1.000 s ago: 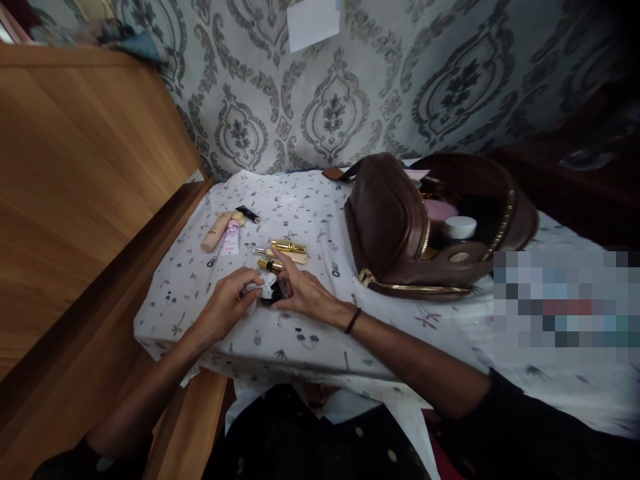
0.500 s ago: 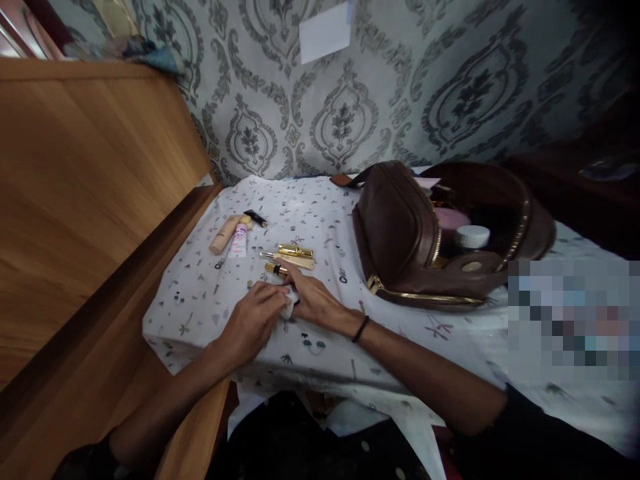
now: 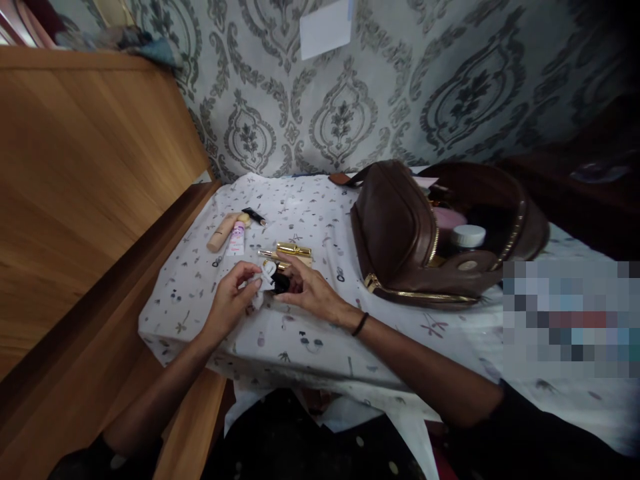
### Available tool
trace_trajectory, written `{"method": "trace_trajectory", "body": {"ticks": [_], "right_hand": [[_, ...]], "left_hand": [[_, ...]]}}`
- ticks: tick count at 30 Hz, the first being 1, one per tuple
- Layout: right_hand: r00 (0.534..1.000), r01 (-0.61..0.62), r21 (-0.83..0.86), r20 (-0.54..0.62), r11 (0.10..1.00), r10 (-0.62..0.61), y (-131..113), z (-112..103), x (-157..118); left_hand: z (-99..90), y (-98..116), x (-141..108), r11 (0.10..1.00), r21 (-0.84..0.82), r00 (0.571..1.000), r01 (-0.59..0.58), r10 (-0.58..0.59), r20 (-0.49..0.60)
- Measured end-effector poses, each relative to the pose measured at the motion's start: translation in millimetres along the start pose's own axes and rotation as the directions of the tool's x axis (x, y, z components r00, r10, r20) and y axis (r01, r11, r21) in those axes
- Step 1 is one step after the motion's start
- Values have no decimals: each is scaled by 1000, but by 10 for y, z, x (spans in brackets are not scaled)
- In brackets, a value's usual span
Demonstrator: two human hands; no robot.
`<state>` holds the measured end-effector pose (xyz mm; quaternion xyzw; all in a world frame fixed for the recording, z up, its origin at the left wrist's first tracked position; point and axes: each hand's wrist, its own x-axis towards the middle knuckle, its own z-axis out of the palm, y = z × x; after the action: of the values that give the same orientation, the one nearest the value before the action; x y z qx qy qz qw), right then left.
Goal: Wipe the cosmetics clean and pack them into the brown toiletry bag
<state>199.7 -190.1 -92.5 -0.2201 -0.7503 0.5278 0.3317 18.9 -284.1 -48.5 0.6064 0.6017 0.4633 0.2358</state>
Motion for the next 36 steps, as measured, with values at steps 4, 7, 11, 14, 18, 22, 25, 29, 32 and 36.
{"method": "trace_trajectory", "body": {"ticks": [4,7,11,14,18,22,25,29,32,36], "right_hand": [[999,-49,300,2,953,51,-10,-13,26],[992,-109,391,-15,914,125,-42,-41,46],[983,-158,445,-17,882,184,-120,-79,48],[987,-159,482,47,861,156,-190,-90,30],[989,-144,547,97,824,109,-261,-101,11],[990,-121,519,0,846,141,-277,-129,18],[986,-63,446,-109,893,124,-258,-135,26],[974,19,265,-222,964,42,-233,-145,25],[977,97,135,-202,986,-69,-281,-238,21],[983,182,-35,-6,983,-182,-519,-428,-31]], "left_hand": [[42,116,-70,985,129,993,-113,115,-9],[67,197,-127,908,286,950,-307,310,36],[47,275,-92,826,367,901,-427,422,100],[-11,263,34,900,281,942,-333,326,73],[-19,144,161,994,-97,997,-40,47,67],[112,121,103,850,-442,958,286,-244,150],[192,237,25,720,-543,902,431,-370,225],[162,422,-32,666,-562,868,491,-427,253],[70,477,-21,718,-489,868,495,-431,246],[-33,480,78,797,-403,890,449,-362,277]]}}
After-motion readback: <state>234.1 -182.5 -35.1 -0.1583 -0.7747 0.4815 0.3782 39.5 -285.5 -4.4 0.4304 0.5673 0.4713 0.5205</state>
